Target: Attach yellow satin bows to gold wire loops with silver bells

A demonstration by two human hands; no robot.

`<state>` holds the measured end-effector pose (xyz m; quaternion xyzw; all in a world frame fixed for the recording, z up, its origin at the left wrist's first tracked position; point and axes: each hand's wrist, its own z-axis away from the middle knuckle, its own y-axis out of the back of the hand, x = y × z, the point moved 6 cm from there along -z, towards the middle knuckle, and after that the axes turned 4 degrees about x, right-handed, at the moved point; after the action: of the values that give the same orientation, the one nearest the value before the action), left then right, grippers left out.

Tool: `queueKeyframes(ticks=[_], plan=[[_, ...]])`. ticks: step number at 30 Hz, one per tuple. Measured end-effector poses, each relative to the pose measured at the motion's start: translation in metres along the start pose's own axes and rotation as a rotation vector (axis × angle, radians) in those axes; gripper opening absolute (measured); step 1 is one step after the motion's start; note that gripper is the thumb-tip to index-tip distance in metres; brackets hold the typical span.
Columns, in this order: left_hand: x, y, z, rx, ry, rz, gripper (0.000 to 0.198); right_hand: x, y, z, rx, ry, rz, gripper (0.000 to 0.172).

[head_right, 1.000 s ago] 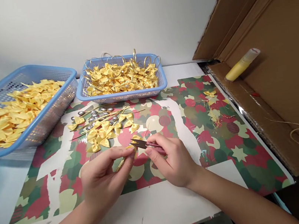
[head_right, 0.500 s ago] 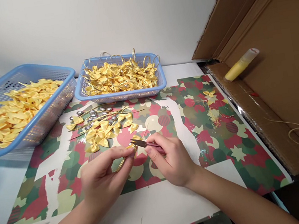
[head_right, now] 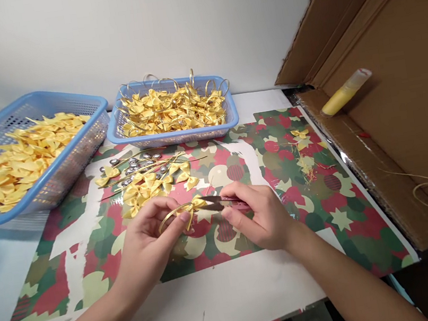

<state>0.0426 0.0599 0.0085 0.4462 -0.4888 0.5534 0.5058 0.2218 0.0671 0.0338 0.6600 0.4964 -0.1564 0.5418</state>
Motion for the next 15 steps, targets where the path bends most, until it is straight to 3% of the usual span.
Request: queueKeyframes(ticks=[6,15], plan=[[-0.006,-0.005,0.000,-0.102,0.159,0.069,0.008,-0.010,0.007,-0.002,-0.045,0.294,0.230,0.013],[-0.003,-0.010,-0.001,-0.154,0.107,0.039,0.009,-0.017,0.005,-0.001,-0.060,0.385,0.421,0.015]])
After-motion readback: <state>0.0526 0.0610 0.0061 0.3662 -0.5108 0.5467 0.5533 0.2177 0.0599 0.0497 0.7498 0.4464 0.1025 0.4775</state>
